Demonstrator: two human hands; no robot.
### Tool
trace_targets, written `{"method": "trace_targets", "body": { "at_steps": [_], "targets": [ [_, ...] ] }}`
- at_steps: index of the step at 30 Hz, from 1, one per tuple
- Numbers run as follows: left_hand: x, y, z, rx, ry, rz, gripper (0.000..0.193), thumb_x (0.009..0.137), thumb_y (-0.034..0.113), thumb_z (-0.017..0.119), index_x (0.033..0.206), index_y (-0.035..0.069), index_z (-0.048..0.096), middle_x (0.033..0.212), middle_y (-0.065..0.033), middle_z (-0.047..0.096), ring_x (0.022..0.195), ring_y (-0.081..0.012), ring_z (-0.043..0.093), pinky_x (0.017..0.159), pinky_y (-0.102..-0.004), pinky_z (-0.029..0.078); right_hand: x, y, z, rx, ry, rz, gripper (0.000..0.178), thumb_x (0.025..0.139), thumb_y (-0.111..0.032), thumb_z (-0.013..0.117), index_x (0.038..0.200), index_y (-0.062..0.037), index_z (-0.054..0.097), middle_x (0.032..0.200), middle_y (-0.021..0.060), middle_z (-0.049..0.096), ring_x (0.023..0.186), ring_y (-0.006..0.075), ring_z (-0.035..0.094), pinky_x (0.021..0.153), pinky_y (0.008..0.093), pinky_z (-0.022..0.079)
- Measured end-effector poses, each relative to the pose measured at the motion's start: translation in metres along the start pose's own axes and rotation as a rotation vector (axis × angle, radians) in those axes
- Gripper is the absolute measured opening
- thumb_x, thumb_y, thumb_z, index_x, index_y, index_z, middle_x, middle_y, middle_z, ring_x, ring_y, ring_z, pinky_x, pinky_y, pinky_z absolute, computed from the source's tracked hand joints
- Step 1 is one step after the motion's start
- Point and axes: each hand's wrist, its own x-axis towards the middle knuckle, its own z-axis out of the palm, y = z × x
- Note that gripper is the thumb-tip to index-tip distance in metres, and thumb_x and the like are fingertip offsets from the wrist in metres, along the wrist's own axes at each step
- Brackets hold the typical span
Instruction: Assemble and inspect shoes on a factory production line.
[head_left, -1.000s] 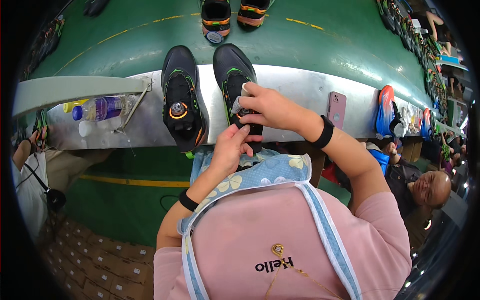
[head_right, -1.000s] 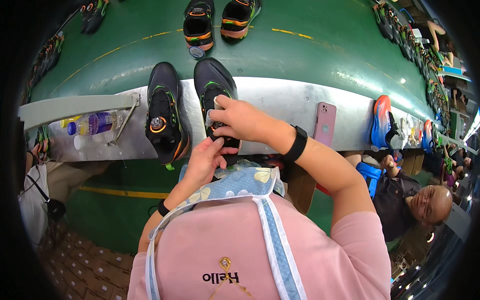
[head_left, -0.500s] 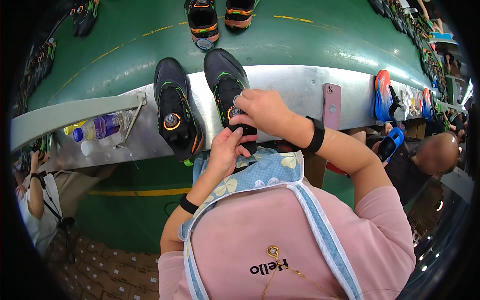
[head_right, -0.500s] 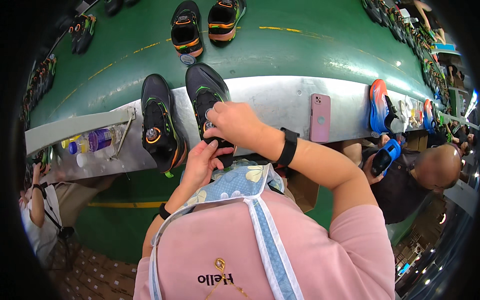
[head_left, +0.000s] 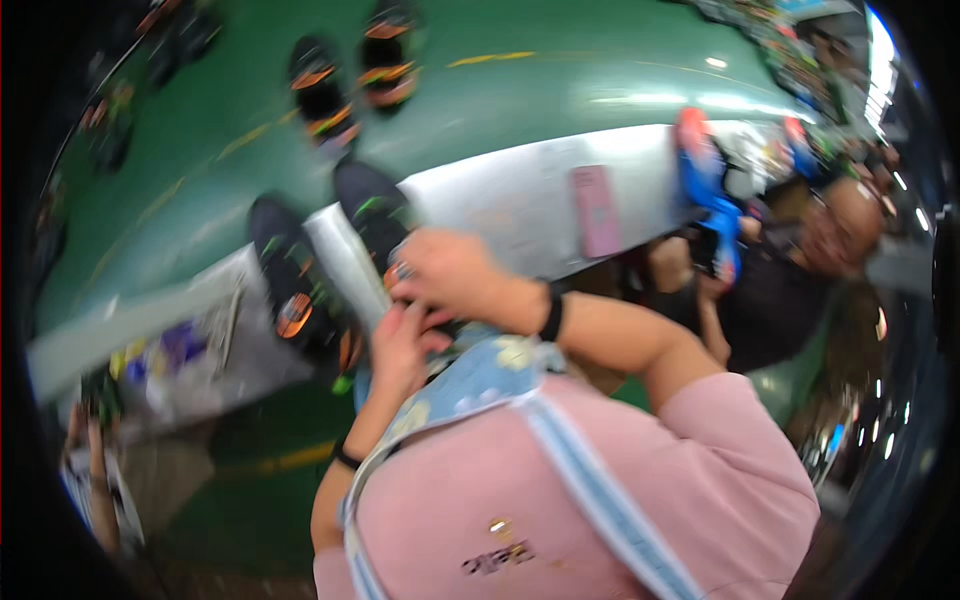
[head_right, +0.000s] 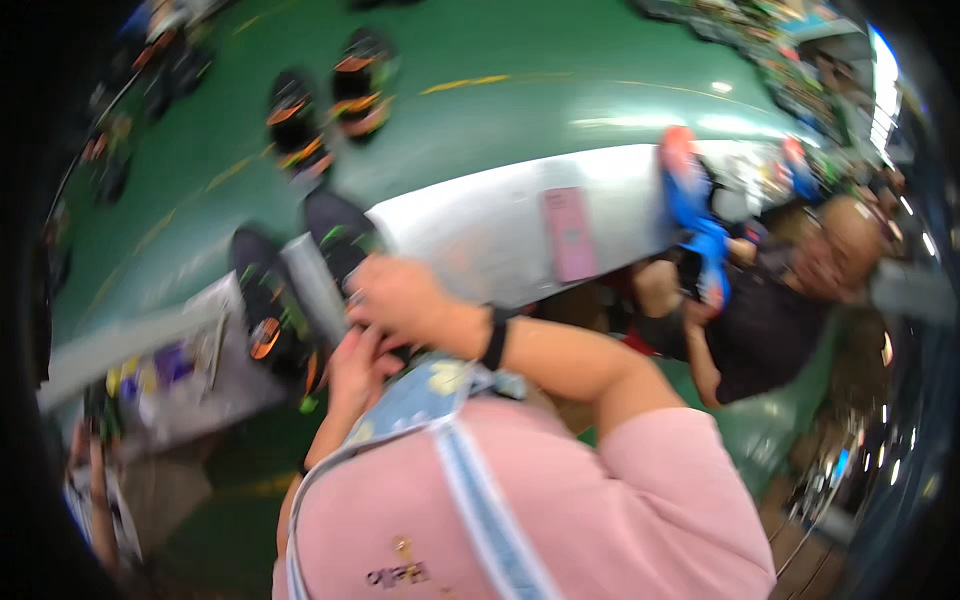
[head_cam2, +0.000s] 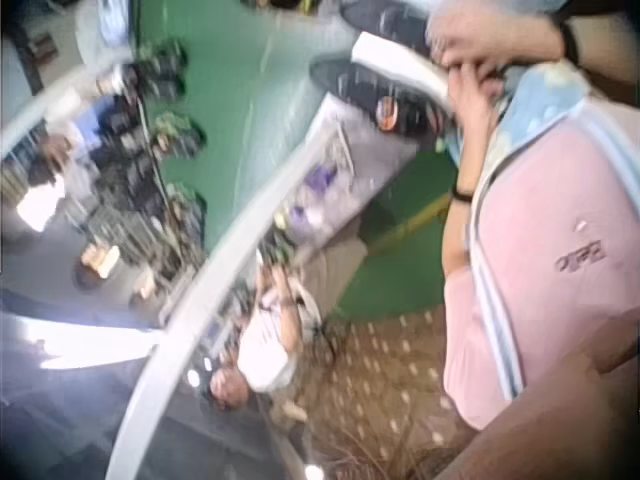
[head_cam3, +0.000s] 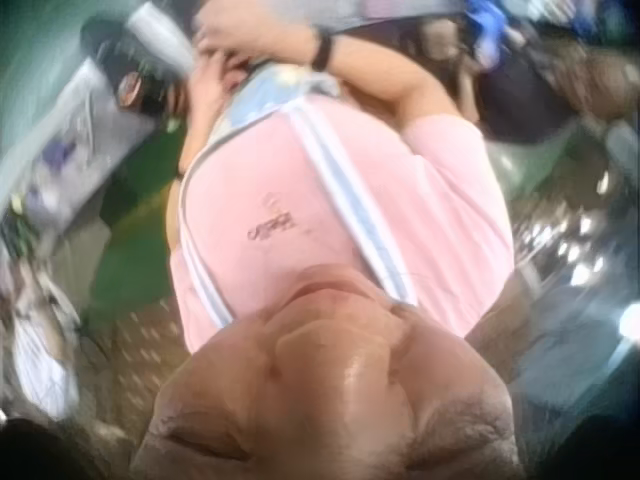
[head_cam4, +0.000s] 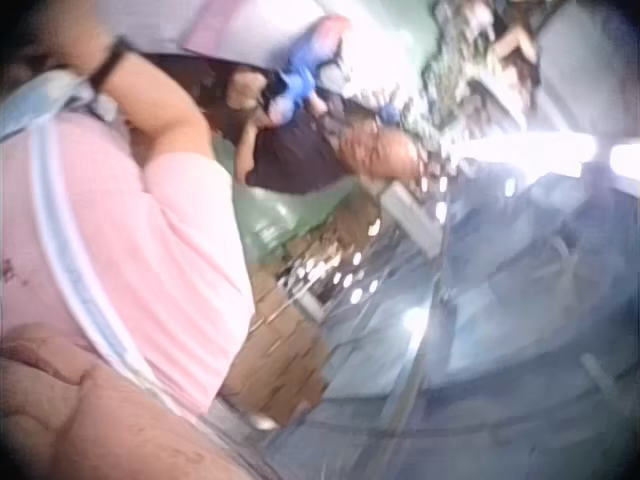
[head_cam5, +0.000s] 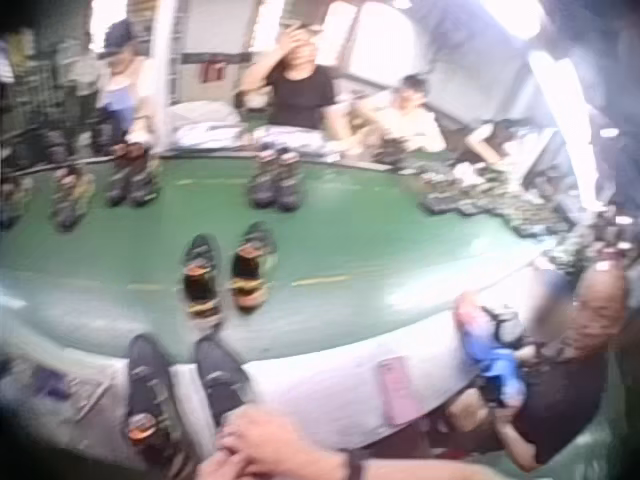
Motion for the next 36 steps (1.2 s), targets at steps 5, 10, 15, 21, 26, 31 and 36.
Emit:
{"method": "trace_targets", "body": {
  "at_steps": [5,10,15,21,26,31,36],
  "targets": [
    [-0.050,0.050,-0.011,0.242,0.056,-0.083,0.032,0.092,0.023,0.051,0.106,-0.005,0.055,0.102,-0.0167,0.062,0.081,-0.0204,0.064,0.049,-0.0235,0.047,0.003,0.015,-0.015,0.085,-0.080,0.096,0.031,0.072,-0.033,0.066,0.084,-0.0055,0.060,0.083,0.0115,0.054,0.078,0.0313,0.057,0.066,0.0397,0.048],
    [-0.070,0.068,-0.082,0.031,0.221,-0.014,0.047,0.091,0.040,0.050,0.105,-0.005,0.055,0.098,-0.0176,0.061,0.070,-0.0182,0.062,0.044,-0.0193,0.044,0.023,0.016,-0.021,0.144,-0.104,0.073,0.030,0.075,-0.032,0.066,0.085,-0.0044,0.061,0.085,0.0141,0.054,0.078,0.0330,0.057,0.068,0.0411,0.048],
    [-0.065,0.086,-0.078,-0.032,0.328,-0.038,0.047,0.091,0.039,0.051,0.105,-0.006,0.054,0.104,-0.0199,0.059,0.070,-0.0192,0.062,0.043,-0.0177,0.045,0.065,-0.019,0.016,0.264,-0.315,-0.088,0.032,0.071,-0.026,0.070,0.097,-0.0076,0.060,0.093,0.0164,0.054,0.084,0.0358,0.058,0.070,0.0442,0.047],
    [-0.043,0.077,-0.111,-0.045,0.304,0.032,0.031,0.089,0.027,0.057,0.108,0.002,0.054,0.098,-0.0092,0.063,0.077,-0.0189,0.063,0.041,-0.0171,0.040,0.108,-0.052,0.075,0.096,-0.658,-0.261,0.054,0.064,-0.024,0.076,0.116,-0.0245,0.058,0.108,0.0153,0.048,0.097,0.0364,0.057,0.080,0.0427,0.047],
    [-0.047,0.057,-0.119,-0.085,0.303,0.127,0.024,0.089,0.021,0.057,0.105,0.004,0.054,0.091,-0.0056,0.062,0.071,-0.0136,0.061,0.040,-0.0167,0.035,0.104,-0.056,0.078,0.122,-0.646,-0.405,0.041,0.064,-0.021,0.075,0.104,-0.0174,0.064,0.105,0.0162,0.050,0.094,0.0356,0.057,0.079,0.0433,0.047],
    [-0.058,0.058,-0.112,-0.006,0.160,0.075,0.025,0.091,0.020,0.054,0.110,0.004,0.052,0.094,-0.0075,0.063,0.076,-0.0132,0.063,0.043,-0.0187,0.036,0.098,-0.046,0.100,0.218,-0.415,-0.467,0.019,0.069,-0.026,0.065,0.087,-0.0188,0.066,0.087,0.0137,0.055,0.075,0.0343,0.059,0.064,0.0443,0.048],
    [-0.055,0.067,-0.111,-0.062,-0.020,0.034,0.022,0.091,0.012,0.049,0.107,-0.005,0.053,0.108,-0.0172,0.059,0.091,-0.0244,0.062,0.058,-0.0259,0.049,0.111,-0.046,0.068,0.019,-0.750,-0.351,0.050,0.067,-0.017,0.070,0.114,-0.0286,0.058,0.100,0.0119,0.050,0.089,0.0317,0.058,0.074,0.0399,0.049]
  ]
}}
